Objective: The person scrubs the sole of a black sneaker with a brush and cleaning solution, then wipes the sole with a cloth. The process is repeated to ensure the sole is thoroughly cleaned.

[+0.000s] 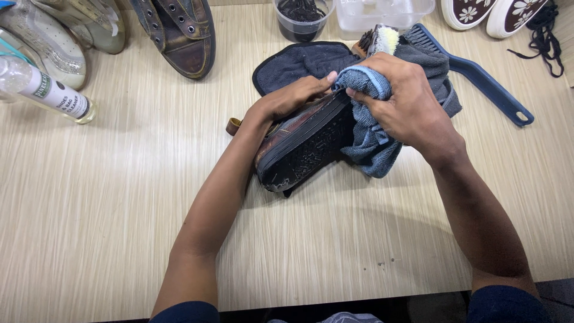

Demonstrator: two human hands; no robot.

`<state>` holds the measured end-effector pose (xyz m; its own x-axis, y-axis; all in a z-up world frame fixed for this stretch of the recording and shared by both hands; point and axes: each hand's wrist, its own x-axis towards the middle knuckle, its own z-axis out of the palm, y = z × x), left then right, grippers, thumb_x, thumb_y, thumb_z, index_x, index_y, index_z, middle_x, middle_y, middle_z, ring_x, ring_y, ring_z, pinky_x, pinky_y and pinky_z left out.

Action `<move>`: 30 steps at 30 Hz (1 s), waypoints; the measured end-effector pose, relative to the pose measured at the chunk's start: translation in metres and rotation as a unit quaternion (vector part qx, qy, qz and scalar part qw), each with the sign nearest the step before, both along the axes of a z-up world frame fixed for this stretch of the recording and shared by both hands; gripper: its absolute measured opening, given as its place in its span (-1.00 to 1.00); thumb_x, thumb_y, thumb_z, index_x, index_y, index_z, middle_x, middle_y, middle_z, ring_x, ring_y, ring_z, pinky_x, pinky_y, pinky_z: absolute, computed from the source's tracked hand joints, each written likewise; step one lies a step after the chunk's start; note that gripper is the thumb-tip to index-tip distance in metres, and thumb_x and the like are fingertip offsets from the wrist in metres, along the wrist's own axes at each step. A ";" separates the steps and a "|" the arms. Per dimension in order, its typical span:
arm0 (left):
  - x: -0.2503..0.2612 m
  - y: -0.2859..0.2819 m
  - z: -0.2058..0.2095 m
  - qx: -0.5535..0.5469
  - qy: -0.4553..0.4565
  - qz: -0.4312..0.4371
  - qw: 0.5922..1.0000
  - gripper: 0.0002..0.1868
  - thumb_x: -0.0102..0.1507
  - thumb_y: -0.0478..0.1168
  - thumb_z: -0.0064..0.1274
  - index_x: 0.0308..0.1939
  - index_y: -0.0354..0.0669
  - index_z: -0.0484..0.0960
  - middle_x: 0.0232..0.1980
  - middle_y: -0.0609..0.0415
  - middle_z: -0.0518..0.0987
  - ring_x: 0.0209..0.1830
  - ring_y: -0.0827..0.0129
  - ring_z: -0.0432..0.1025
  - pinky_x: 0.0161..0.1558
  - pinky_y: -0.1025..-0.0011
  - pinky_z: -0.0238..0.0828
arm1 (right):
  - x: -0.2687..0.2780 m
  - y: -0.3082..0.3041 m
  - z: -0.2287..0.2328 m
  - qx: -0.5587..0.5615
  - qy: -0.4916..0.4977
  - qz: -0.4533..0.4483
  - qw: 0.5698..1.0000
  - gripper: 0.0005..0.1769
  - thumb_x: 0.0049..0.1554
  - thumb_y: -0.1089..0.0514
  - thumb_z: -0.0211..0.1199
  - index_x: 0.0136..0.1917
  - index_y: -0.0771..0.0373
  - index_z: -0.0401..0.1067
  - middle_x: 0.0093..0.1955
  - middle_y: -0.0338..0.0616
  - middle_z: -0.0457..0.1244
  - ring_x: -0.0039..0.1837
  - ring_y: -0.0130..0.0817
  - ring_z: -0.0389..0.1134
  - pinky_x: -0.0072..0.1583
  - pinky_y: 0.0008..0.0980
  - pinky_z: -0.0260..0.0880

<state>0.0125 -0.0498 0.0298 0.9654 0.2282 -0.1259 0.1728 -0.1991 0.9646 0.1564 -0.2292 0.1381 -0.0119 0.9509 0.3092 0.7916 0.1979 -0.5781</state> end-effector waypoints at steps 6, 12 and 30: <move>0.001 0.006 -0.011 0.075 -0.089 -0.062 0.991 -0.36 0.29 0.54 -0.40 -0.47 0.13 0.03 -0.41 0.35 0.05 -0.41 0.58 -0.10 -0.30 0.37 -0.19 | 0.043 0.005 -0.016 -0.024 -0.068 -0.122 0.990 -0.83 0.31 0.19 0.37 0.11 0.33 0.53 0.02 -0.01 0.35 0.02 -0.11 0.33 0.09 -0.14 0.26; -0.005 -0.014 0.036 0.157 -0.021 -0.112 0.981 -0.08 0.17 0.45 -0.08 0.41 -0.07 0.44 0.40 0.05 0.55 0.35 0.21 0.45 0.32 0.24 0.26 | 0.067 0.009 -0.016 -0.147 0.007 -0.209 0.967 -0.80 0.32 0.08 0.31 -0.09 0.20 0.44 -0.17 -0.22 0.26 -0.07 -0.36 0.23 0.03 -0.27 0.23; -0.021 0.023 0.016 -0.049 -0.164 -0.121 0.978 -0.55 0.14 0.10 0.14 -0.54 0.04 0.21 -0.48 0.39 0.15 -0.48 0.63 0.02 -0.36 0.53 -0.16 | 0.070 0.024 -0.040 -0.116 0.469 -0.275 0.831 -0.64 0.10 -0.01 0.46 0.07 0.12 0.41 -0.09 -0.36 0.40 -0.08 -0.57 0.48 -0.03 -0.53 0.59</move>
<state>-0.0089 -0.0264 0.0459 0.9818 -0.0088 0.1896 -0.1895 -0.0991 0.9769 0.2260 -0.2051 0.0981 0.5868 0.7683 -0.2557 -0.0956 -0.2479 -0.9641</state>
